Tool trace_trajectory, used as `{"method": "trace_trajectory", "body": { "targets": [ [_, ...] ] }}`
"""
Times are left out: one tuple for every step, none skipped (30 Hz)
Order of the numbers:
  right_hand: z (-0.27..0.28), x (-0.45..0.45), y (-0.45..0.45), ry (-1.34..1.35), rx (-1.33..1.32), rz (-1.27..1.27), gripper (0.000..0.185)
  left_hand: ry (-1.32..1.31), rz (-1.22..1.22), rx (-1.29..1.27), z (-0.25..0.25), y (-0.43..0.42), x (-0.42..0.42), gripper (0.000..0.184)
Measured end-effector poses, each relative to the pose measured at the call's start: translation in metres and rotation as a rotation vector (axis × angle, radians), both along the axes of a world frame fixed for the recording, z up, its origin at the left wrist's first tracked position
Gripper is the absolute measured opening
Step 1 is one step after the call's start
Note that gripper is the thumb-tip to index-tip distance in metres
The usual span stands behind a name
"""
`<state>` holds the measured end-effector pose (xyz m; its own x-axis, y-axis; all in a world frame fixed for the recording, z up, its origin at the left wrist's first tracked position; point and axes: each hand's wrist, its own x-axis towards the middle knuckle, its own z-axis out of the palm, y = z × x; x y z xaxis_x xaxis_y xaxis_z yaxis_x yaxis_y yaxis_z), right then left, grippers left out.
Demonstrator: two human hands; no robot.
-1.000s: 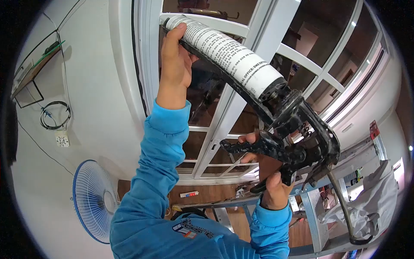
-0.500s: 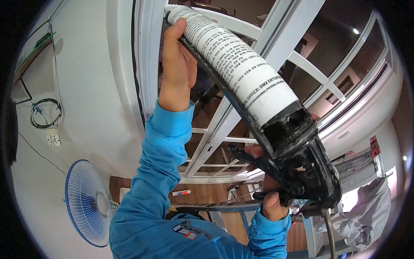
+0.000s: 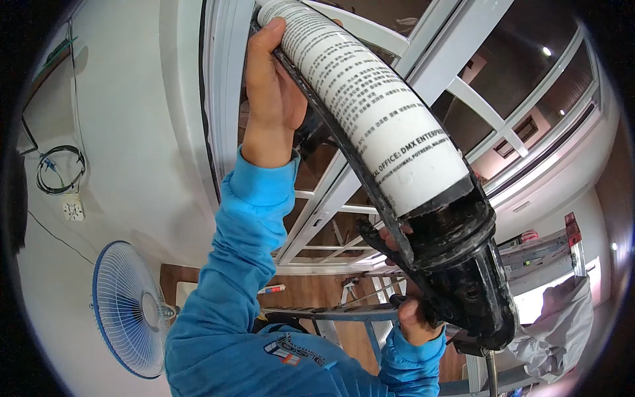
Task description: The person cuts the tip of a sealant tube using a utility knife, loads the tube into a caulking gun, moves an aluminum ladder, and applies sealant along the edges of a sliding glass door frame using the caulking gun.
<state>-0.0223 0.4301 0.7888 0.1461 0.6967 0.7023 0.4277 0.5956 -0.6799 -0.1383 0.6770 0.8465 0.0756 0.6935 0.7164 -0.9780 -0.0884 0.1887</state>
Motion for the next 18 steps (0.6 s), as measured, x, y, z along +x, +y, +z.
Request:
{"method": "trace_trajectory", "body": {
  "targets": [
    [0.000,-0.003,-0.001,0.046,-0.033,-0.012,0.070,-0.001,0.001,0.000,0.000,0.000,0.000,0.039],
    [-0.002,0.000,-0.003,0.047,-0.030,-0.011,0.070,0.005,-0.026,-0.012,-0.002,-0.003,0.001,0.039],
    [-0.002,0.000,-0.004,0.051,-0.041,-0.017,0.070,0.008,-0.052,-0.027,-0.002,-0.004,0.000,0.039],
    [-0.002,0.001,-0.004,0.056,-0.052,-0.024,0.069,0.008,-0.052,-0.026,-0.002,-0.004,-0.002,0.039],
    [-0.002,0.001,-0.004,0.055,-0.051,-0.024,0.069,0.047,-0.037,-0.006,-0.003,-0.005,-0.004,0.039],
    [-0.001,0.002,-0.002,0.051,-0.034,-0.002,0.068,0.087,-0.024,0.014,-0.003,-0.005,-0.004,0.039],
    [-0.001,0.002,-0.002,0.047,-0.016,0.020,0.067,0.086,-0.024,0.015,-0.002,-0.006,-0.003,0.039],
    [0.000,0.001,-0.002,0.047,-0.015,0.020,0.067,0.055,0.003,-0.001,-0.001,-0.008,-0.001,0.039],
    [0.001,-0.001,-0.003,0.067,-0.005,0.006,0.067,0.025,0.031,-0.016,0.000,-0.009,0.001,0.039],
    [0.002,-0.002,-0.003,0.088,0.002,-0.008,0.067,0.025,0.029,-0.015,-0.001,-0.008,0.002,0.039],
    [0.002,-0.002,-0.003,0.087,0.004,-0.009,0.067,0.018,-0.004,-0.015,-0.001,-0.004,0.004,0.039],
    [0.001,-0.002,-0.003,0.089,0.015,-0.014,0.065,0.012,-0.038,-0.016,-0.003,0.000,0.005,0.039],
    [0.001,-0.003,-0.002,0.090,0.025,-0.018,0.064,0.012,-0.039,-0.015,-0.006,0.005,0.007,0.039],
    [0.000,-0.003,-0.001,0.090,0.034,-0.022,0.063,0.009,0.065,0.049,-0.008,0.009,0.007,0.039],
    [0.001,-0.003,-0.001,0.091,0.044,-0.025,0.062,0.007,0.170,0.114,-0.009,0.013,0.007,0.039],
    [0.001,-0.004,0.000,0.093,0.058,-0.028,0.060,0.007,0.171,0.117,-0.008,0.013,0.007,0.039],
    [0.002,-0.004,0.001,0.095,0.069,-0.032,0.059,0.013,0.170,0.113,-0.007,0.013,0.006,0.039],
    [0.002,-0.004,0.001,0.098,0.079,-0.037,0.058,0.020,0.169,0.108,-0.007,0.012,0.007,0.039]
  ]
}}
